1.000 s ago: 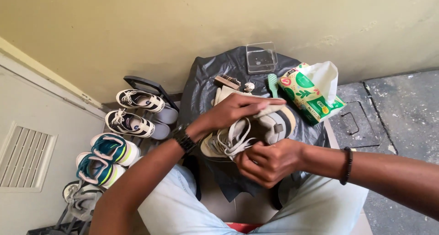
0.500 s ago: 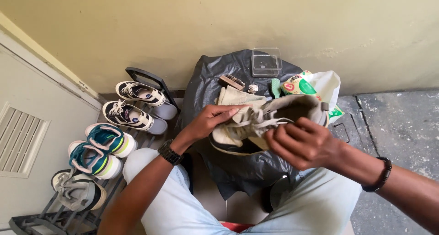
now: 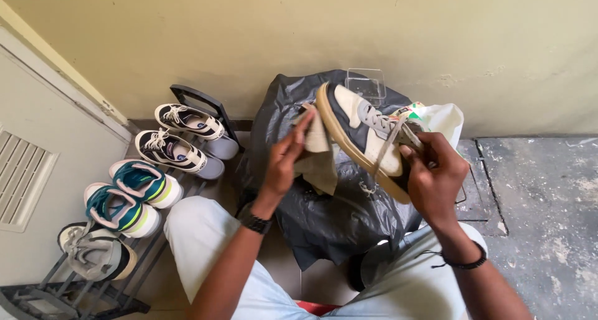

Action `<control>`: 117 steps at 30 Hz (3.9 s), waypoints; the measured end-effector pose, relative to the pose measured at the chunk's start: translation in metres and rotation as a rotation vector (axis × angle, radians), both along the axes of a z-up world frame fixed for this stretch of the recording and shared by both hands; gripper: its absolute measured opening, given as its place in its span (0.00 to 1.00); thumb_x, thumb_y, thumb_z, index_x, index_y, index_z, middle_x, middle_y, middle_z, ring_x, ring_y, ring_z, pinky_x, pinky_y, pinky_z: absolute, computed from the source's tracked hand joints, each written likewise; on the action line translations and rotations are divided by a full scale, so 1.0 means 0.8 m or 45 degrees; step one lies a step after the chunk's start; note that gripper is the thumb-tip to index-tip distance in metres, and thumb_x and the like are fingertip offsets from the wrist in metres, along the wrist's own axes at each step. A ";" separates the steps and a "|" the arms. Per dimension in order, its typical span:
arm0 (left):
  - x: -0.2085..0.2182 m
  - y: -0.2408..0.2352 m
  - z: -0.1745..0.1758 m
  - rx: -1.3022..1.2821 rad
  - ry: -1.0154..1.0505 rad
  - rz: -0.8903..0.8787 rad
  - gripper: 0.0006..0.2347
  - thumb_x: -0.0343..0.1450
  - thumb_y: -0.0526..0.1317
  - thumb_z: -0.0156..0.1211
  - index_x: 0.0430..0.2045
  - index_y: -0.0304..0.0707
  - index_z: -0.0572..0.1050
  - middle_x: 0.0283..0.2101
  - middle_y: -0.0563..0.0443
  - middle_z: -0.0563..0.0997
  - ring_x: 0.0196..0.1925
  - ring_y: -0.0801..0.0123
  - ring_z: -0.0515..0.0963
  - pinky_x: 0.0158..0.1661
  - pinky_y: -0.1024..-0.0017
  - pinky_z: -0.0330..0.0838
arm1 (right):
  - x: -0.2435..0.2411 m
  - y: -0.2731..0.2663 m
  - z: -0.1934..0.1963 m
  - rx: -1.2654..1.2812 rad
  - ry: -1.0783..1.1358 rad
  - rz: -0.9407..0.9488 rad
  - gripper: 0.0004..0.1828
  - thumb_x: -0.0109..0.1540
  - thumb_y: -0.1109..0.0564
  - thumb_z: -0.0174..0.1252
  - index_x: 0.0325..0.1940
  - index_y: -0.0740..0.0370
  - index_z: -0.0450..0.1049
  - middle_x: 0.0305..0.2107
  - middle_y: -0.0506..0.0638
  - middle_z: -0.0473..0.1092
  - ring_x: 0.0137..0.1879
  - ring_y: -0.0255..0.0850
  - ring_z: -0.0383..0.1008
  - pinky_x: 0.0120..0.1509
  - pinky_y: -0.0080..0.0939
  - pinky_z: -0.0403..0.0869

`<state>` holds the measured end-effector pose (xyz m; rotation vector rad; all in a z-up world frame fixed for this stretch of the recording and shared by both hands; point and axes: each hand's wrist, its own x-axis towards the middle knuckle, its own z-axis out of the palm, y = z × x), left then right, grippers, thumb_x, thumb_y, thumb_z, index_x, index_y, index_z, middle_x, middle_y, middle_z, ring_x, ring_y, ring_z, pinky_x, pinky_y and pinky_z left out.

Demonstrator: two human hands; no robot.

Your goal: The person scrubs the sole of a sneaker with a small brush, wipes the shoe with a cloth, and then uses a green brush to clean the upper part of the sneaker. The person continues to wipe and brush the shoe throughout the clip.

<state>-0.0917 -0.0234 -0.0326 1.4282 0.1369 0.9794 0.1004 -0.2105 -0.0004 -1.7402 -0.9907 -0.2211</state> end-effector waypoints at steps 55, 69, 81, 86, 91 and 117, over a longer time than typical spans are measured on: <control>0.061 -0.080 -0.093 -1.622 -0.655 -0.394 0.13 0.77 0.47 0.52 0.48 0.40 0.76 0.49 0.47 0.83 0.51 0.59 0.83 0.50 0.58 0.82 | -0.070 0.079 0.036 0.731 0.979 0.157 0.04 0.66 0.61 0.61 0.43 0.65 0.74 0.31 0.50 0.75 0.39 0.33 0.79 0.46 0.33 0.81; 0.048 -0.035 -0.052 -1.455 -0.384 -0.636 0.17 0.77 0.45 0.56 0.56 0.33 0.76 0.54 0.29 0.79 0.60 0.44 0.78 0.62 0.48 0.68 | -0.064 0.027 -0.002 0.398 0.526 0.167 0.10 0.67 0.59 0.64 0.51 0.64 0.77 0.26 0.51 0.71 0.39 0.31 0.68 0.43 0.32 0.72; 0.040 0.042 -0.019 -0.979 -0.437 -0.639 0.24 0.80 0.51 0.47 0.67 0.32 0.66 0.66 0.40 0.73 0.64 0.52 0.76 0.62 0.54 0.73 | -0.029 -0.029 -0.059 0.181 0.344 0.157 0.11 0.66 0.65 0.62 0.52 0.70 0.76 0.33 0.63 0.74 0.46 0.46 0.76 0.40 0.51 0.76; 0.025 0.067 0.007 -0.949 -0.390 -0.553 0.26 0.78 0.51 0.51 0.69 0.37 0.65 0.64 0.48 0.76 0.59 0.61 0.80 0.60 0.67 0.76 | -0.029 -0.060 -0.062 0.037 0.234 -0.006 0.09 0.66 0.66 0.64 0.51 0.70 0.76 0.32 0.63 0.74 0.40 0.55 0.78 0.36 0.53 0.76; 0.021 0.067 -0.022 -0.637 -0.056 -0.330 0.23 0.77 0.51 0.52 0.65 0.40 0.71 0.60 0.47 0.78 0.61 0.56 0.77 0.61 0.57 0.73 | -0.033 -0.059 -0.075 -0.044 0.007 -0.177 0.08 0.65 0.70 0.65 0.48 0.72 0.75 0.24 0.62 0.69 0.34 0.58 0.77 0.30 0.50 0.70; -0.024 0.039 -0.056 0.264 0.729 -0.045 0.17 0.75 0.37 0.57 0.57 0.25 0.71 0.36 0.31 0.83 0.37 0.46 0.86 0.35 0.55 0.83 | -0.139 0.084 -0.113 -0.700 0.085 0.049 0.10 0.65 0.56 0.61 0.46 0.65 0.75 0.26 0.59 0.78 0.35 0.60 0.81 0.35 0.54 0.78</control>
